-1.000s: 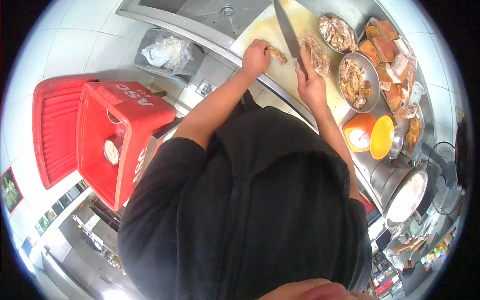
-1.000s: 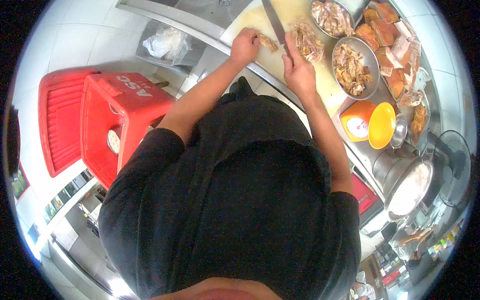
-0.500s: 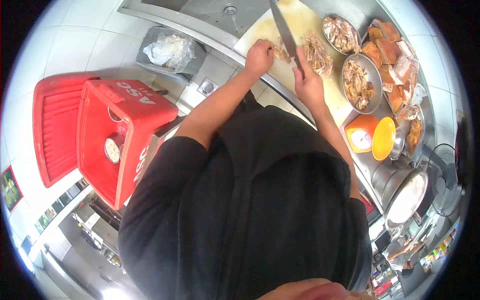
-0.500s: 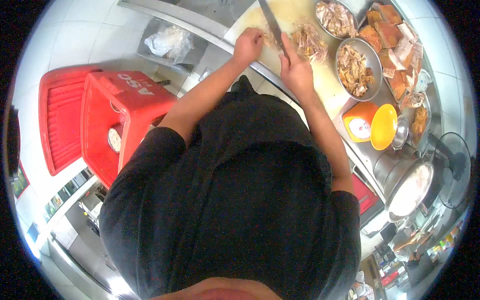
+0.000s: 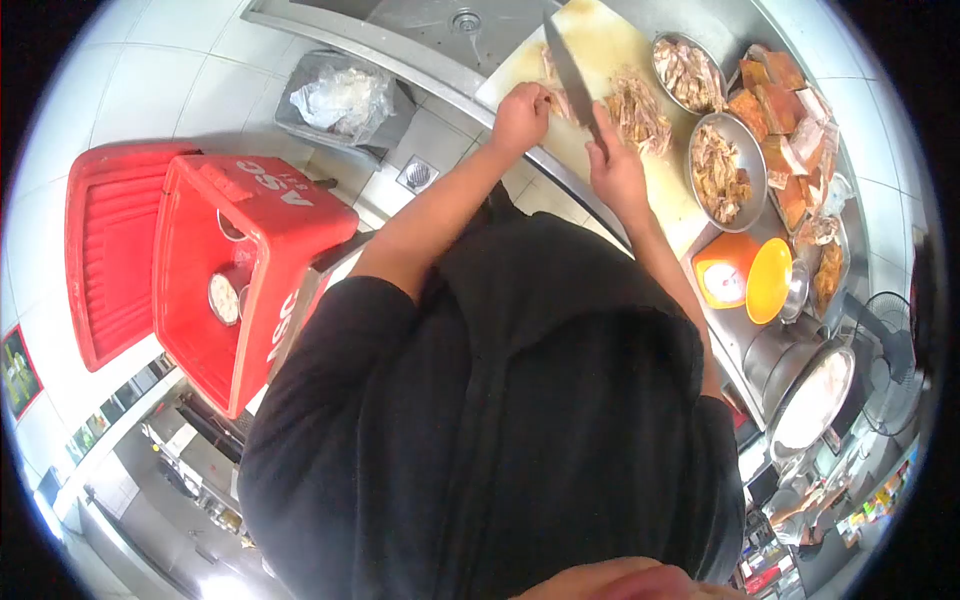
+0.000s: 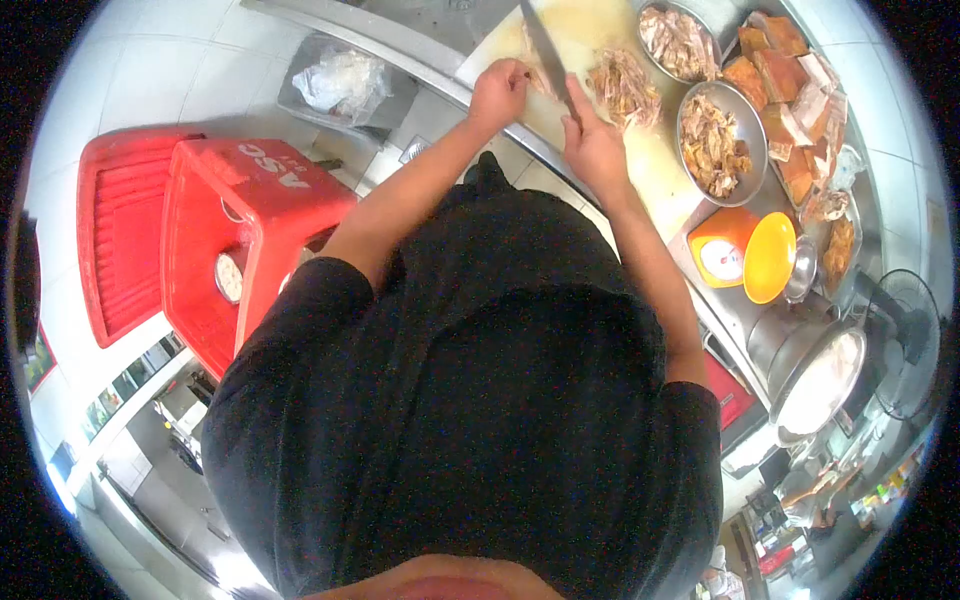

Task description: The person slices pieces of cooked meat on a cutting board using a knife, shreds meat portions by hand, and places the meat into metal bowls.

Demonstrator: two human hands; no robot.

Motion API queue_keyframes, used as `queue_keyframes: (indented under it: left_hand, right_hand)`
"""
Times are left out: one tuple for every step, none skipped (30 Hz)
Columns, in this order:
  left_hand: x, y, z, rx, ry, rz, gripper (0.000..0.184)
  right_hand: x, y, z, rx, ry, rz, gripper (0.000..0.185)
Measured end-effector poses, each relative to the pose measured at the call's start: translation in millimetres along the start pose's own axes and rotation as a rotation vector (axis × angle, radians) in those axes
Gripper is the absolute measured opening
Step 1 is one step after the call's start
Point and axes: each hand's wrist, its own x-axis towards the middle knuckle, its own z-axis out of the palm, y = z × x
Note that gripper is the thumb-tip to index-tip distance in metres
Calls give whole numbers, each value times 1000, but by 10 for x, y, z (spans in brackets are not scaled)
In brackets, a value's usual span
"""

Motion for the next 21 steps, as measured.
queue_keyframes:
  left_hand:
    - [-17,-5,-1,-4,8,-6,10]
    - [-18,-11,-9,-9,5,-22,11]
    - [-13,11,-29,-25,-13,-64,11]
    - [-17,49,-60,-41,-32,-106,11]
    - [-28,91,-89,-56,-54,-150,11]
    - [-34,96,-93,-70,-59,-124,12]
    - [-29,100,-93,-84,-63,-98,14]
    - [-21,102,-89,-98,-66,-71,15]
    - [-6,115,-95,-72,-87,-30,15]
    - [13,126,-101,-47,-109,11,14]
    - [34,138,-106,-22,-130,53,14]
    - [41,137,-106,-5,-151,69,14]
    - [58,130,-103,11,-172,86,13]
    - [79,123,-98,29,-191,102,12]
    - [84,109,-90,30,-203,110,12]
    - [86,91,-80,30,-218,118,12]
    - [91,71,-70,31,-233,127,12]
    - [99,73,-74,41,-241,131,12]
    - [106,76,-72,50,-250,136,13]
    - [105,91,-64,57,-260,141,13]
    - [94,91,-49,55,-261,158,14]
  right_hand:
    - [9,-146,-83,16,42,-15,70]
    - [17,-308,-178,31,89,-32,70]
    - [40,-429,-252,47,137,-48,70]
    - [59,-462,-281,68,162,-44,69]
    - [73,-514,-324,78,169,-47,67]
    - [97,-584,-374,87,177,-51,66]
    - [113,-619,-399,96,185,-57,64]
    - [143,-585,-370,105,262,-121,67]
    - [150,-538,-341,103,254,-106,67]
    - [139,-472,-309,100,246,-91,67]
    - [116,-396,-274,97,239,-76,67]
    - [63,-303,-217,96,201,-30,68]
    - [-3,-187,-143,96,163,14,68]
    - [-59,-73,-75,96,126,58,69]
    - [-119,57,-8,86,95,82,70]
    - [-170,166,42,78,65,109,71]
    - [-205,285,69,70,36,136,72]
    - [-193,258,32,81,45,165,73]
    - [-158,242,-14,68,56,205,73]
    - [-120,242,-99,53,68,248,72]
    - [-94,191,-193,37,81,294,72]
